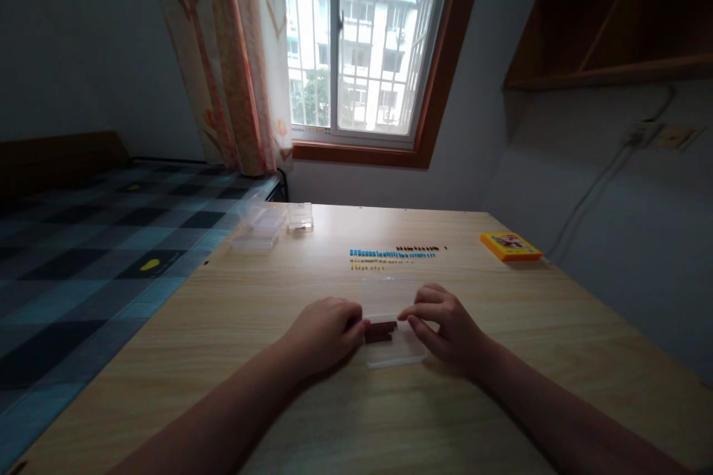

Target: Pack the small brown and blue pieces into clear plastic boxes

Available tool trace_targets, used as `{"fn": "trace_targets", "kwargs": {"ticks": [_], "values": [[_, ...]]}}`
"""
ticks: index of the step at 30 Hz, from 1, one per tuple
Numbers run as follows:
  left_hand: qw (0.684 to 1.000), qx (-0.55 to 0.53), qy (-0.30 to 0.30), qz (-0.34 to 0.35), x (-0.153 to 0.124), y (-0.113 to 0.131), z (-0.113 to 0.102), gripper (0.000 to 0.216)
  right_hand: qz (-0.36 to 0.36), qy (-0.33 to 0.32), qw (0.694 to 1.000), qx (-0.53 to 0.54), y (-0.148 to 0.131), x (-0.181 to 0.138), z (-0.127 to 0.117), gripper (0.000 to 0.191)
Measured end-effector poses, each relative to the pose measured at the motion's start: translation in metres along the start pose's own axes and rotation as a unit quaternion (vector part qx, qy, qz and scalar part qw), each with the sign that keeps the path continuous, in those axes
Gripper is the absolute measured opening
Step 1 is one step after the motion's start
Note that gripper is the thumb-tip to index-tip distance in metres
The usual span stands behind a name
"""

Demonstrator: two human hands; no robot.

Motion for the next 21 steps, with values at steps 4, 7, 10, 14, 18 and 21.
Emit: {"fn": "trace_targets", "kwargs": {"ticks": [4, 7, 10, 14, 18, 21], "values": [[1.0, -0.005, -0.003, -0.015, 0.0, 0.0, -0.002, 0.033, 0.123, 0.127, 0.984, 0.01, 0.027, -0.003, -0.005, 0.024], [1.0, -0.006, -0.009, -0.017, 0.0, -0.001, -0.002, 0.034, 0.22, 0.189, 0.957, 0.006, 0.054, -0.007, -0.003, 0.028], [1.0, -0.005, -0.008, -0.017, 0.001, -0.002, -0.002, 0.035, 0.266, 0.208, 0.941, -0.004, 0.076, -0.008, 0.004, 0.033], [1.0, -0.012, -0.009, -0.026, 0.001, -0.002, -0.003, 0.036, 0.285, 0.201, 0.937, -0.03, 0.096, -0.003, 0.01, 0.035], [0.999, -0.023, -0.003, -0.027, 0.001, -0.001, -0.004, 0.038, 0.273, 0.178, 0.942, -0.084, 0.114, 0.011, 0.012, 0.03], [0.999, -0.031, 0.0, -0.025, 0.001, -0.002, -0.003, 0.038, 0.276, 0.171, 0.937, -0.129, 0.135, 0.024, 0.014, 0.026]]}}
Point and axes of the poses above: each hand's wrist, its own x-axis towards the middle knuckle, its own z-axis out of the palm, y = z × x, the point moved 2 cm from there along x, towards the middle knuckle, and after that the axes turned 10 degrees about -x, right-handed, at the moved point
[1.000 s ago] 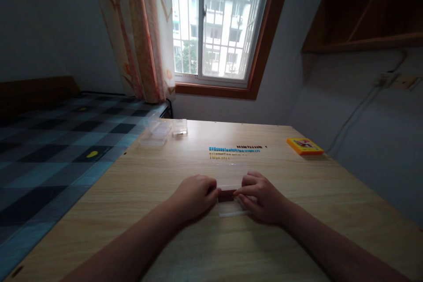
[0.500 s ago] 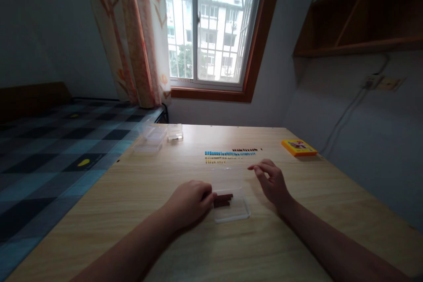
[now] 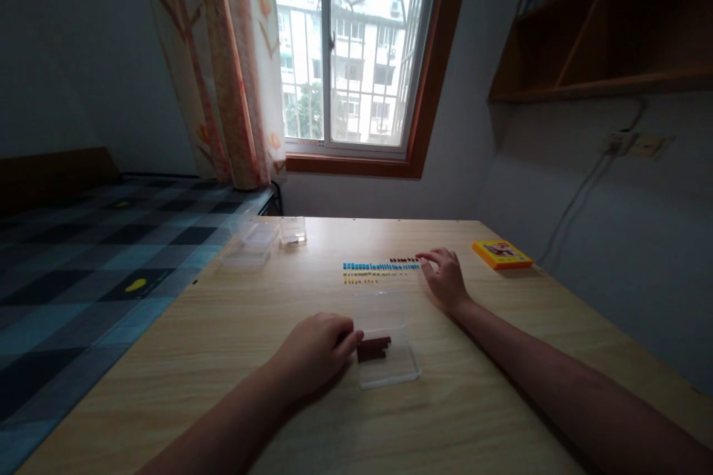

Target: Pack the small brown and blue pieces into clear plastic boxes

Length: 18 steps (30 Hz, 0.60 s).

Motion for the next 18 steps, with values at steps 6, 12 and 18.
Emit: {"fn": "trace_targets", "kwargs": {"ticks": [6, 12, 18], "values": [[1.0, -0.002, 0.007, -0.002, 0.002, -0.006, 0.003, 0.038, 0.024, 0.039, 0.997, -0.056, 0.028, 0.033, 0.026, 0.028], [1.0, -0.006, 0.001, -0.012, 0.002, -0.008, 0.005, 0.036, 0.013, 0.053, 0.997, -0.059, 0.042, 0.034, 0.035, 0.022], [1.0, -0.013, -0.003, -0.017, 0.001, -0.008, 0.005, 0.036, 0.027, 0.069, 0.995, -0.068, 0.055, 0.038, 0.024, 0.025]]}}
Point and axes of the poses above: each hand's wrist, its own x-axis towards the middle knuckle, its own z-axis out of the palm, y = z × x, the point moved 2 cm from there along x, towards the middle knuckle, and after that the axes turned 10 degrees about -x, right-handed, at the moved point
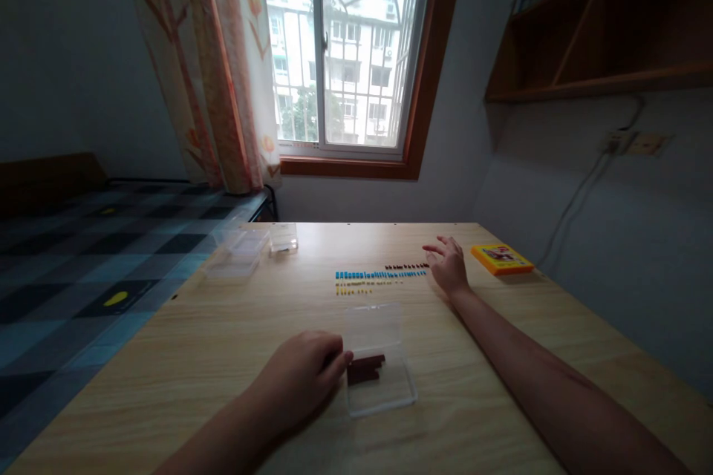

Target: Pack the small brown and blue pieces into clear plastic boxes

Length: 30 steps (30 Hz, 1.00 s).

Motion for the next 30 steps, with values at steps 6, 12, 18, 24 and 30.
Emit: {"fn": "trace_targets", "kwargs": {"ticks": [6, 12, 18, 24, 30], "values": [[1.0, 0.004, -0.001, -0.002, 0.001, 0.0, 0.0, 0.037, -0.009, -0.033, 0.999, -0.024, 0.014, 0.018, -0.018, 0.024], [1.0, -0.003, 0.0, 0.005, 0.001, -0.003, 0.0, 0.038, -0.029, -0.135, 0.988, -0.065, 0.016, 0.021, -0.02, 0.015], [1.0, -0.003, 0.006, -0.003, 0.002, -0.002, -0.002, 0.039, -0.027, -0.244, 0.965, -0.096, 0.023, 0.032, -0.026, 0.019], [1.0, -0.009, 0.007, -0.002, 0.002, -0.004, -0.002, 0.039, -0.007, -0.351, 0.93, -0.11, 0.03, 0.029, -0.031, 0.026], [1.0, -0.004, 0.008, -0.004, 0.002, -0.005, -0.001, 0.039, -0.007, -0.393, 0.911, -0.124, 0.031, 0.025, -0.03, 0.025]]}}
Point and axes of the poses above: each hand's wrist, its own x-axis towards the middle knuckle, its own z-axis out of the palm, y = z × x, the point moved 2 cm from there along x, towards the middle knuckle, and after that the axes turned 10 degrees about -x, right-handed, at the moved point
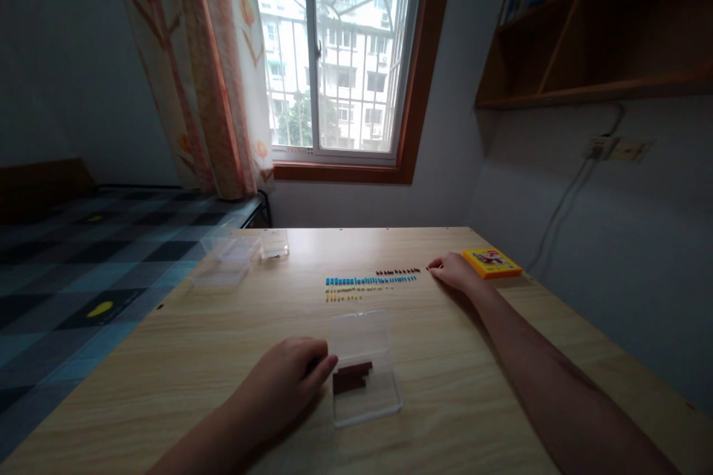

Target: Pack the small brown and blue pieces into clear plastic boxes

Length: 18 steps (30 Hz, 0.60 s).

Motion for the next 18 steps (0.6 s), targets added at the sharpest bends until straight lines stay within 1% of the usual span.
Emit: {"fn": "trace_targets", "kwargs": {"ticks": [12, 15, 18], "values": [[1.0, -0.001, -0.001, -0.005, -0.001, 0.004, -0.003, 0.038, 0.022, 0.018, 0.998, -0.048, -0.007, -0.002, 0.001, 0.026], [1.0, 0.001, 0.002, 0.007, 0.0, 0.004, -0.002, 0.038, 0.023, 0.014, 0.998, -0.051, -0.01, -0.006, -0.004, 0.025], [1.0, 0.002, 0.001, 0.013, -0.001, 0.005, -0.002, 0.037, 0.01, 0.017, 0.999, -0.041, -0.014, -0.011, -0.017, 0.02]]}}
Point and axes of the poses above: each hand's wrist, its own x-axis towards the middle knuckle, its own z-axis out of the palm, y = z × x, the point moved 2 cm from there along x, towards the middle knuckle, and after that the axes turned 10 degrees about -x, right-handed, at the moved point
